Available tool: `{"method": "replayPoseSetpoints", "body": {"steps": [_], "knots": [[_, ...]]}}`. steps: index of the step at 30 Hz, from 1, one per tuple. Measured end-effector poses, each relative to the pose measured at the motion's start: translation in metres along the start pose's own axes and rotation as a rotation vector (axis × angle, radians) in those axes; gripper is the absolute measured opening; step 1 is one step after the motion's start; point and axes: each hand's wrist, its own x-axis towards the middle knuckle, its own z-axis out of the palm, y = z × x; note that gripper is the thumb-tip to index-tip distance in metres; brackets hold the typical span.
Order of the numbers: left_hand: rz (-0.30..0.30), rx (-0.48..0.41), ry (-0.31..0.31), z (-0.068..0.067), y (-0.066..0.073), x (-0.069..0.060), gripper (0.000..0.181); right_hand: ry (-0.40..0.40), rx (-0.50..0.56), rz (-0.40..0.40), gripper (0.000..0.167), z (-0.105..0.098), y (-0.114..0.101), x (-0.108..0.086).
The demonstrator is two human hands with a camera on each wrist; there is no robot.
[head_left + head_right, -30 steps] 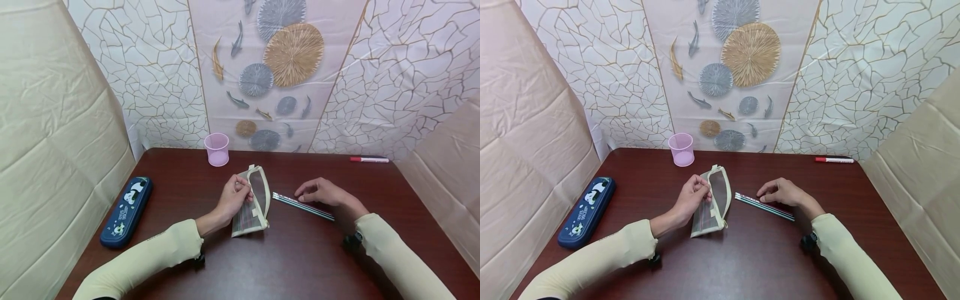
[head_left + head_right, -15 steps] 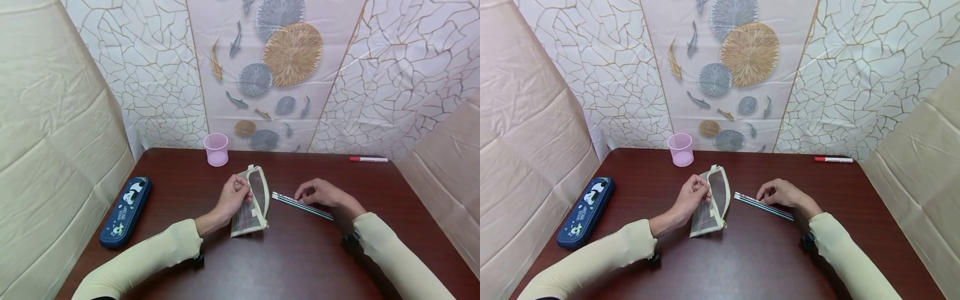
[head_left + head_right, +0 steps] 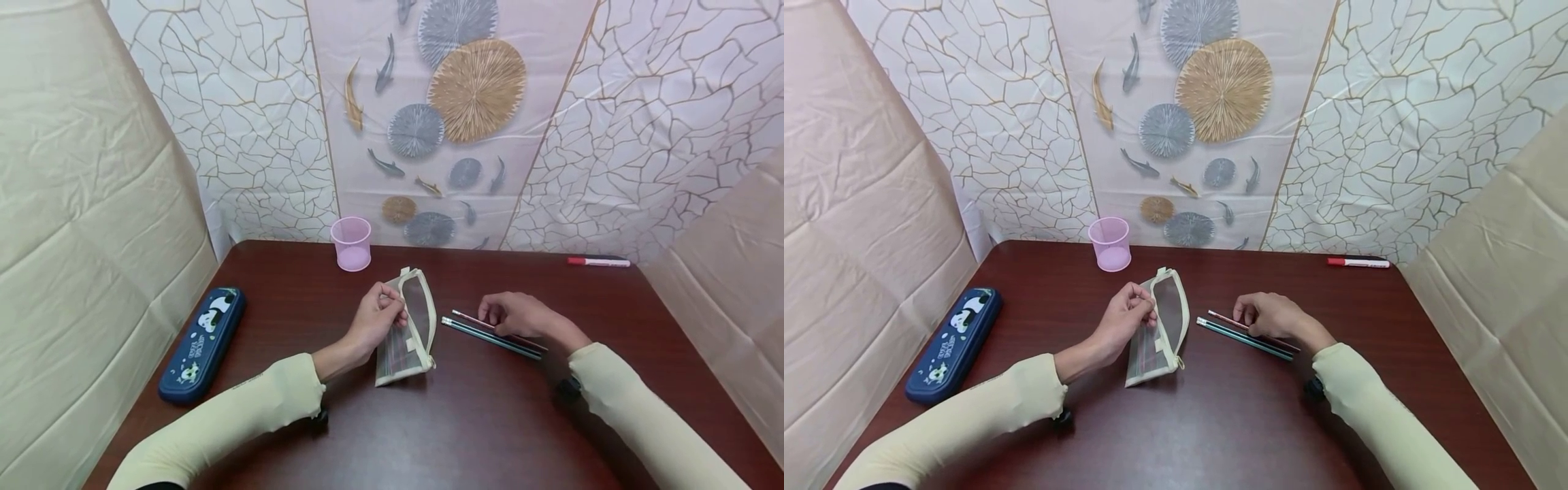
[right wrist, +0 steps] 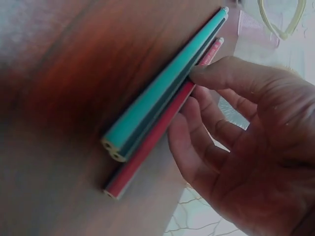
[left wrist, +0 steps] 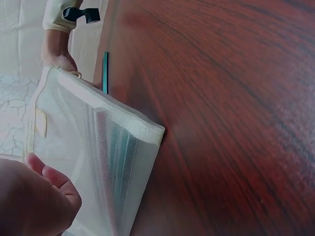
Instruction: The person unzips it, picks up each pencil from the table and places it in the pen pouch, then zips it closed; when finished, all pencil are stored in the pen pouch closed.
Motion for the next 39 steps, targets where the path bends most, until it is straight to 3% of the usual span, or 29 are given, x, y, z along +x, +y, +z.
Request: {"method": "replayPoseSetpoints", "body": {"steps": [8,15,22,28,33,36,39], "knots": [[-0.008,-0.008,-0.004,-0.001,-0.001,-0.001,0.009,-0.011,-0.040,0.033,0.026,-0.002,-0.003,0.007],[-0.010,-0.006,0.023,-0.008,-0.004,-0.003,0.008,-0.013,-0.098,-0.024,0.030,-0.003,-0.006,0.017],[-0.016,-0.004,-0.018,-0.006,-0.002,-0.001,0.008,0.189,-0.200,-0.082,0.036,-0.014,-0.023,0.016],[-0.017,-0.008,0.007,-0.007,-0.002,0.000,0.010,0.373,-0.220,-0.117,0.040,-0.020,-0.053,0.016],[-0.024,-0.015,0.007,-0.006,0.000,0.000,0.010,0.572,-0.044,-0.207,0.038,-0.018,-0.077,0.012],[-0.021,-0.023,0.007,-0.005,0.002,0.001,0.009,0.648,0.177,-0.249,0.035,-0.014,-0.093,0.009],[-0.013,-0.034,0.001,-0.003,0.003,0.002,0.009,0.645,0.478,-0.255,0.036,-0.007,-0.108,0.007]]}}
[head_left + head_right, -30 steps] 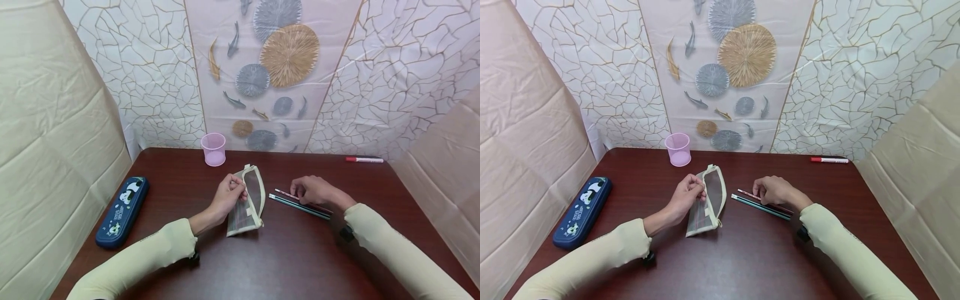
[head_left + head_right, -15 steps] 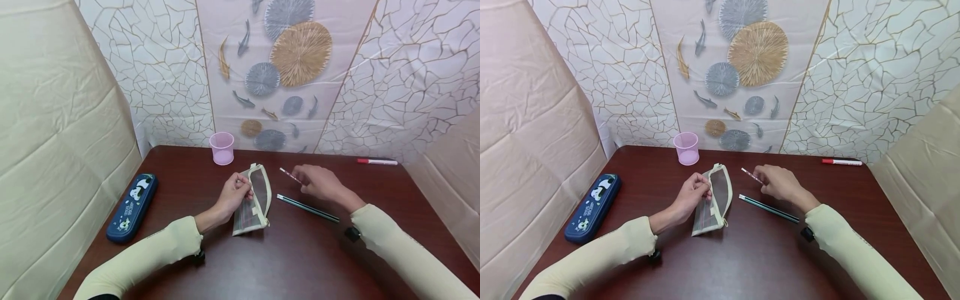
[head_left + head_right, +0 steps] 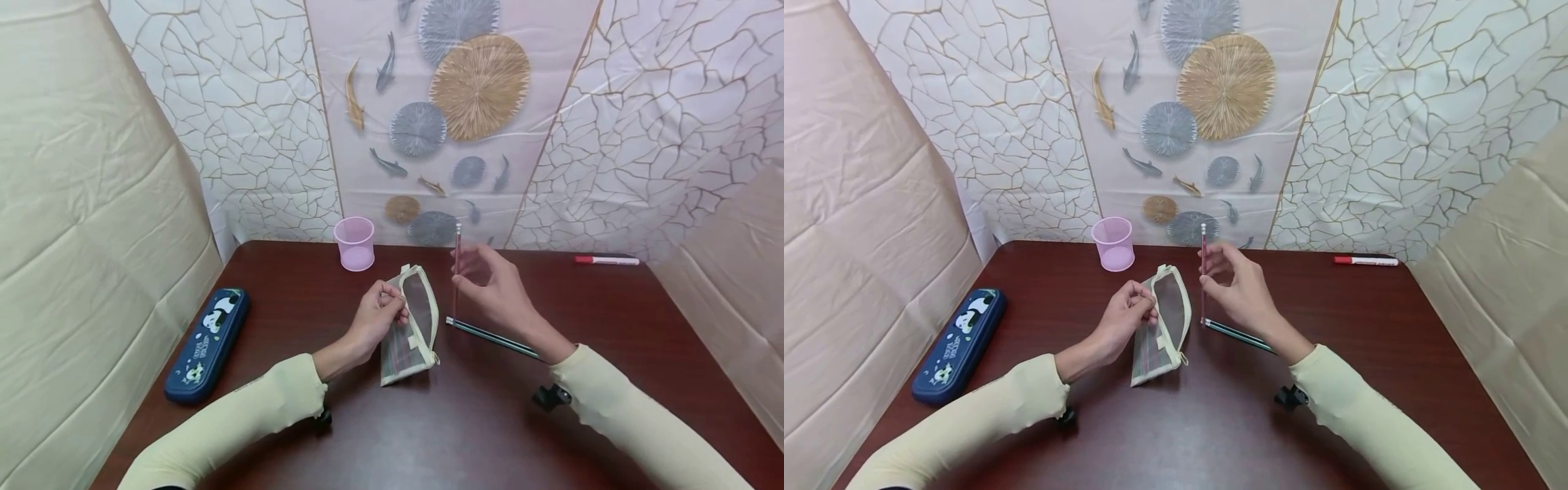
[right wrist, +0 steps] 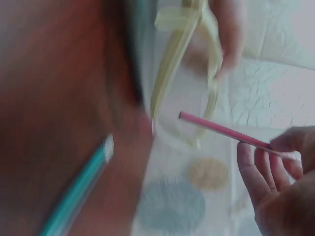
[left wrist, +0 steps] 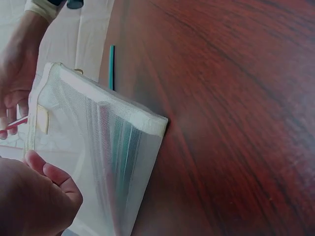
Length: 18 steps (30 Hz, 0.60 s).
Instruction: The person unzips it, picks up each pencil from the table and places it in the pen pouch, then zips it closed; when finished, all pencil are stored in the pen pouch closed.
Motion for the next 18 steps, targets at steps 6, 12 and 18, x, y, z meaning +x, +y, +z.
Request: {"method": "replayPoseSetpoints", "body": {"steps": [6,12,18], "knots": [[0.008,-0.023,-0.014,0.002,-0.001,0.002,0.010,-0.017,0.440,0.244,0.041,0.024,-0.008,-0.007],[0.010,-0.042,-0.015,0.007,-0.001,0.004,0.011,-0.084,0.497,0.416,0.040,0.042,-0.002,-0.014],[-0.004,-0.068,-0.016,0.011,0.002,0.002,0.013,-0.116,0.436,0.465,0.039,0.051,0.005,-0.019]]}}
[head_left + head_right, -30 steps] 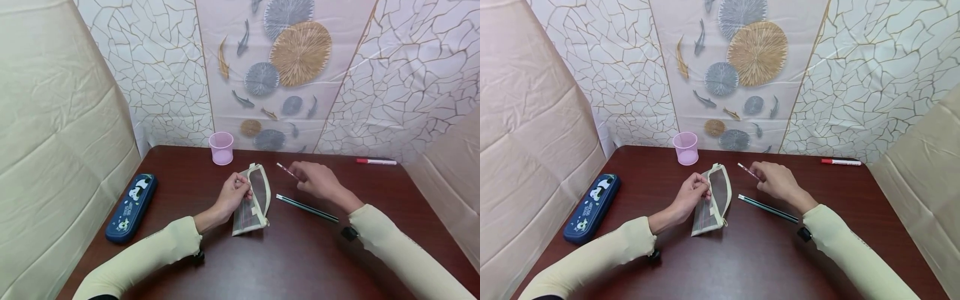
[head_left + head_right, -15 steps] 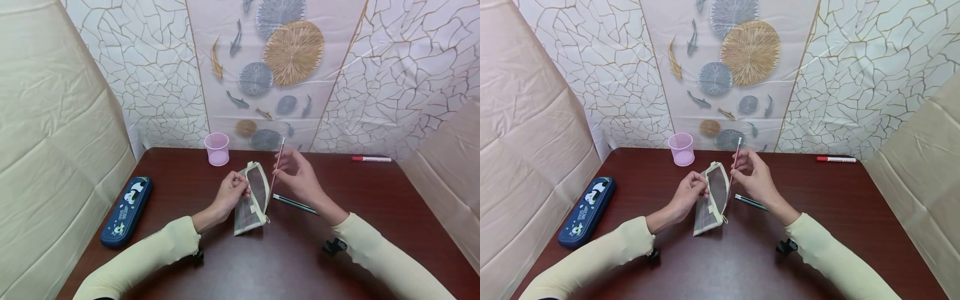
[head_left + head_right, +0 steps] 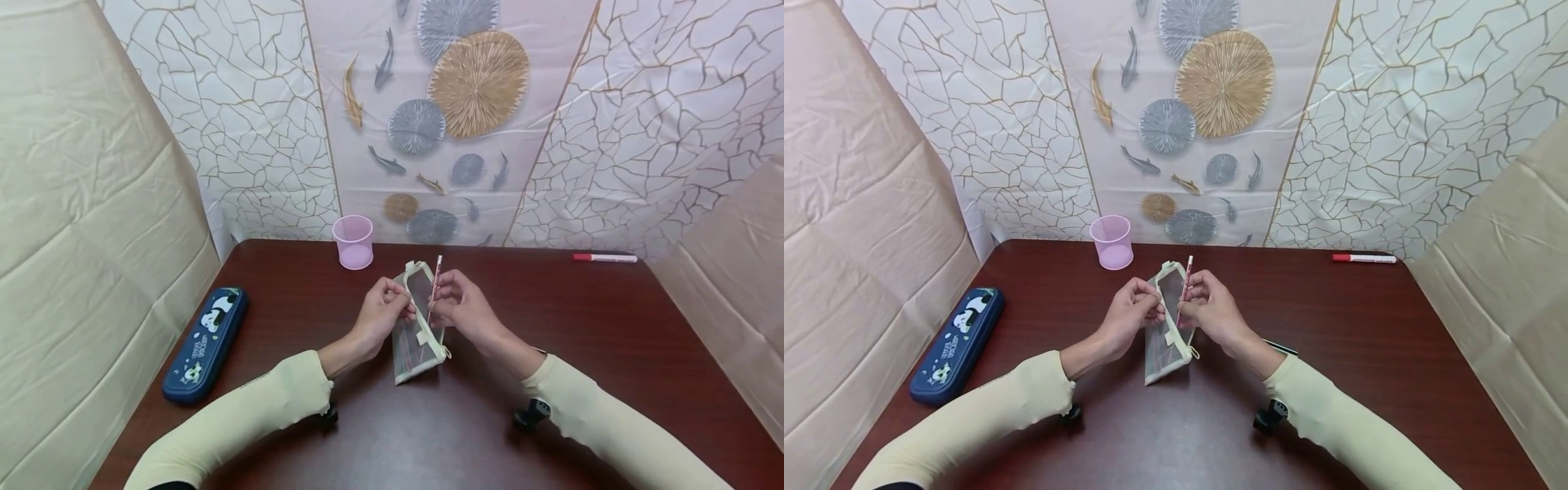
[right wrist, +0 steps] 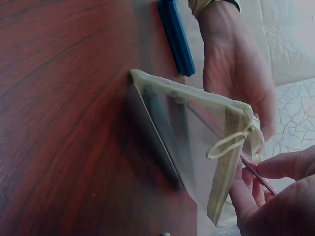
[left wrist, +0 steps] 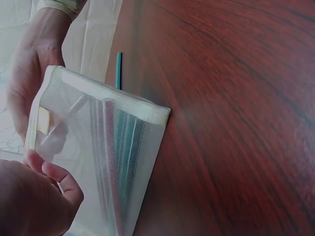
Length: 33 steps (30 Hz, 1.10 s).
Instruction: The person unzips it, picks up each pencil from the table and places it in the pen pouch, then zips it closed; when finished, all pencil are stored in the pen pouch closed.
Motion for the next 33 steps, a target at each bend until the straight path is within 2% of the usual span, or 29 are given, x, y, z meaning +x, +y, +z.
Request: {"method": "replayPoseSetpoints", "body": {"steps": [4,9,16,21,26,28,33], "knots": [[-0.024,-0.010,-0.006,0.002,-0.001,-0.001,0.014,-0.006,-0.063,0.004,0.041,0.002,0.005,0.000],[-0.027,-0.017,-0.009,0.005,-0.002,-0.001,0.014,-0.023,-0.160,-0.005,0.043,0.003,0.008,0.000],[-0.023,-0.019,-0.012,0.006,-0.005,-0.001,0.013,-0.031,-0.203,0.007,0.047,0.005,0.010,0.002],[-0.023,0.001,-0.004,0.005,-0.006,-0.003,0.014,-0.021,-0.316,0.022,0.040,0.006,0.009,0.003],[-0.013,0.015,-0.003,0.004,-0.007,-0.004,0.013,0.015,-0.452,0.005,0.029,0.003,0.005,0.006],[-0.011,0.014,-0.003,0.003,-0.007,-0.003,0.013,0.039,-0.458,-0.008,0.027,0.001,0.002,0.006],[-0.003,0.008,0.000,0.001,-0.005,-0.002,0.013,0.089,-0.330,-0.077,0.034,-0.013,-0.002,0.005]]}}
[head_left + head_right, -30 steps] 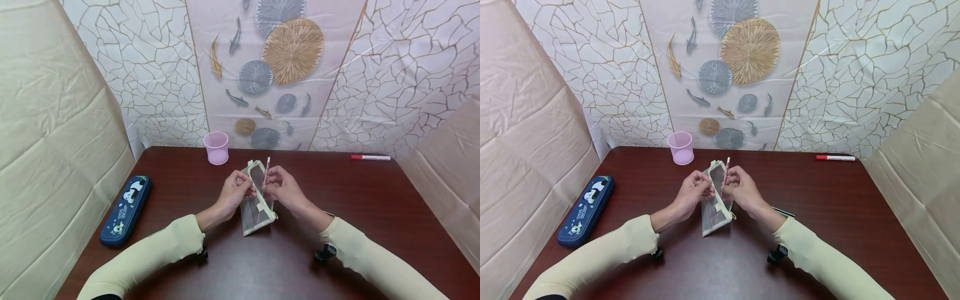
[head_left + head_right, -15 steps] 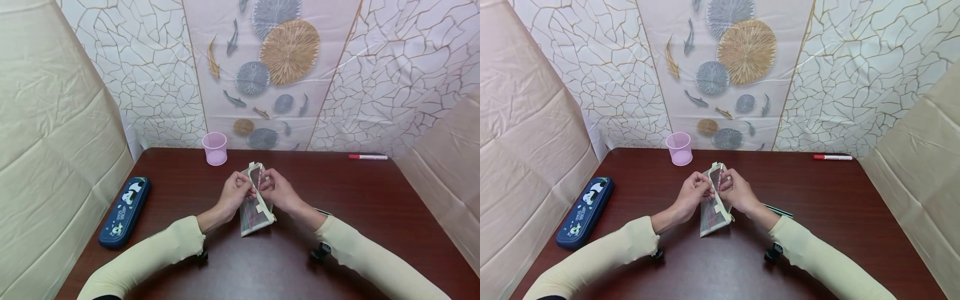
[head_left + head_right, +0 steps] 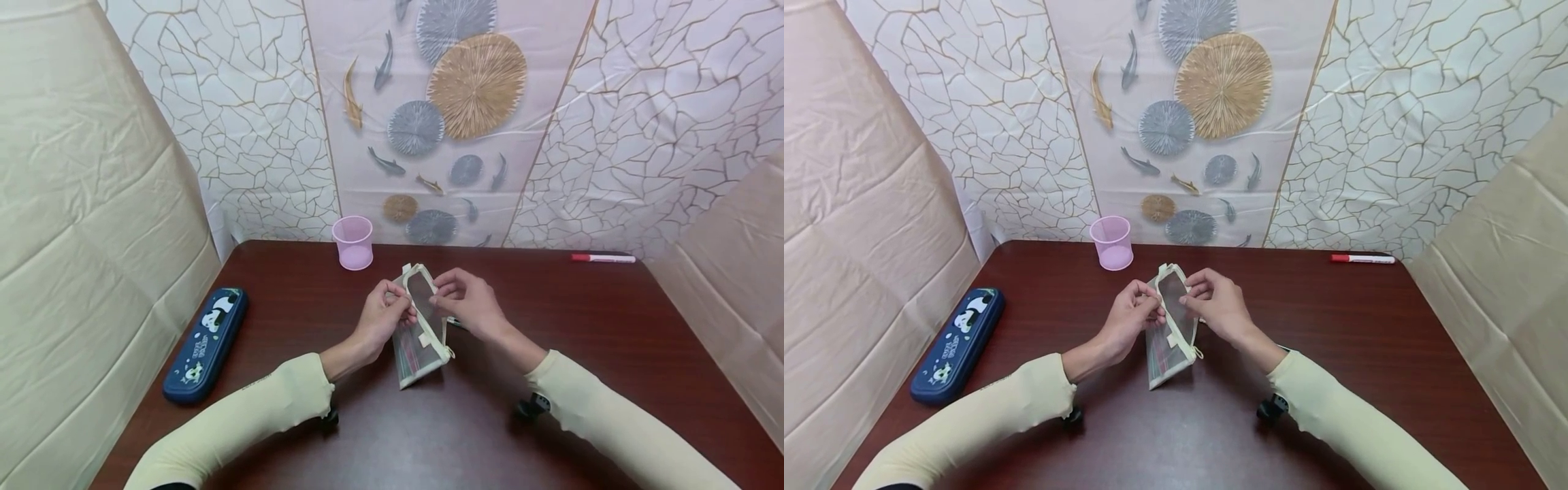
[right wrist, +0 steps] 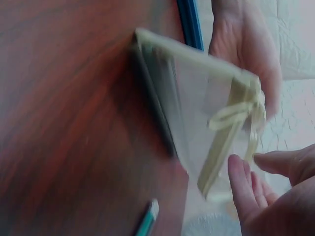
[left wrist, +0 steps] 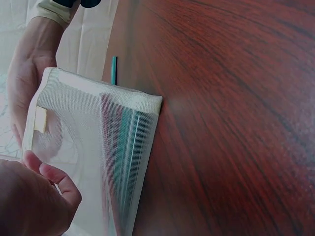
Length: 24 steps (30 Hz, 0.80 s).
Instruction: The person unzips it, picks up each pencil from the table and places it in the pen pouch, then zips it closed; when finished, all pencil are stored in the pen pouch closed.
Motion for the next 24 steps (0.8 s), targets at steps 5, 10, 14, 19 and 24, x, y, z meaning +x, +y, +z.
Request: {"method": "replayPoseSetpoints", "body": {"steps": [5,10,14,19,24], "knots": [[0.002,-0.003,0.005,0.000,0.001,-0.001,0.013,0.077,0.010,-0.046,0.030,-0.024,0.009,-0.001],[-0.007,-0.002,0.006,0.000,0.000,-0.001,0.013,0.110,-0.030,-0.045,0.029,-0.053,0.022,-0.003],[-0.005,-0.001,0.006,0.000,-0.001,0.000,0.012,0.111,-0.125,-0.045,0.029,-0.074,0.034,-0.002],[-0.004,0.006,0.006,0.000,0.001,-0.001,0.012,0.028,-0.236,-0.038,0.029,-0.097,0.055,0.005],[0.003,0.006,0.002,0.000,0.000,-0.001,0.012,-0.201,-0.232,-0.007,0.032,-0.112,0.074,0.012]]}}
